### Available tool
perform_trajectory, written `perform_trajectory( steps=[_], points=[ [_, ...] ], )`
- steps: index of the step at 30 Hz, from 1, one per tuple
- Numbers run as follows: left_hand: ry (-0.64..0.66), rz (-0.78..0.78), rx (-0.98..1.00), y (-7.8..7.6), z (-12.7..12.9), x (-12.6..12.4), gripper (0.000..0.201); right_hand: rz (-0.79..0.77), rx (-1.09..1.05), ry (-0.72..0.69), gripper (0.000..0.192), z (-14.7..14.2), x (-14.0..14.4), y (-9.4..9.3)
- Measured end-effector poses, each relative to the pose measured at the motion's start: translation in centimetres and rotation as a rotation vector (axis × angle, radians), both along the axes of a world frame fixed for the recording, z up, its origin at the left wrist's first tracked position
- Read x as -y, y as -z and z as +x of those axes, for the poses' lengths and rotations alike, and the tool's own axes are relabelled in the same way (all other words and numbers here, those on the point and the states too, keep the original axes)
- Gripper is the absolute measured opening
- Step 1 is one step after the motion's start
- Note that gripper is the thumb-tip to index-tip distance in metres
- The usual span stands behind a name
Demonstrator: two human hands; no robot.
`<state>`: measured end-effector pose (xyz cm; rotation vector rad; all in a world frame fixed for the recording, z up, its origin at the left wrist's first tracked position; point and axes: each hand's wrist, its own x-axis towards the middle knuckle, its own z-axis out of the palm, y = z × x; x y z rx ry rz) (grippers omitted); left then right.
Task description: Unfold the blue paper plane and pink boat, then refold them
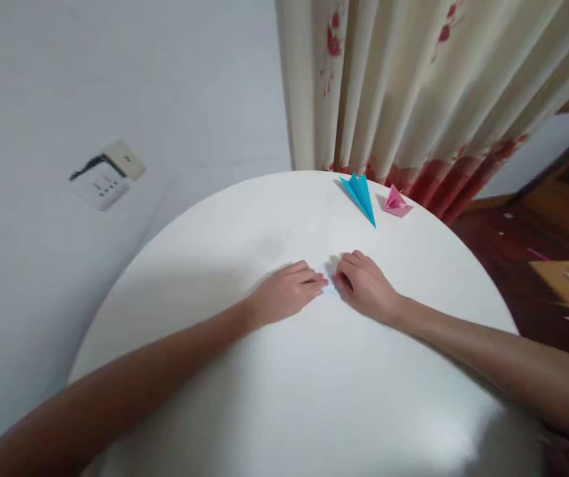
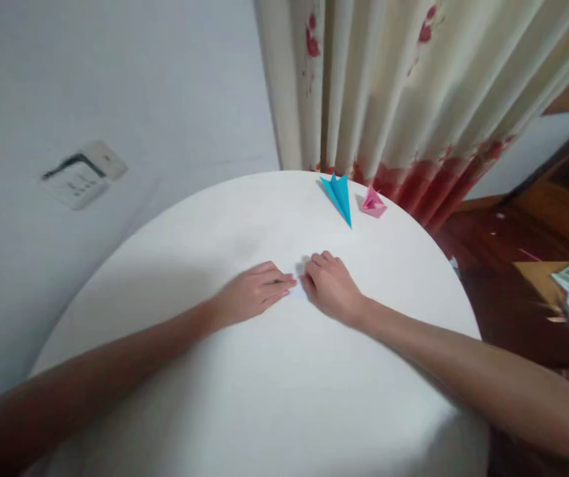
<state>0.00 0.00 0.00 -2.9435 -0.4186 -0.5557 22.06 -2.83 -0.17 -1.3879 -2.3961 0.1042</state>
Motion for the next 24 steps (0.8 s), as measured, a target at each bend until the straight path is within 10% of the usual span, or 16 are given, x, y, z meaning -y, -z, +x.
perform_trajectory(
  steps=[24],
  points=[
    [-0.251,0.026,-0.248,-1.4,0.8,3.4,0.044,0.017,-0.005,0.084,0.017,0.0,0.1,0.0]
  ],
)
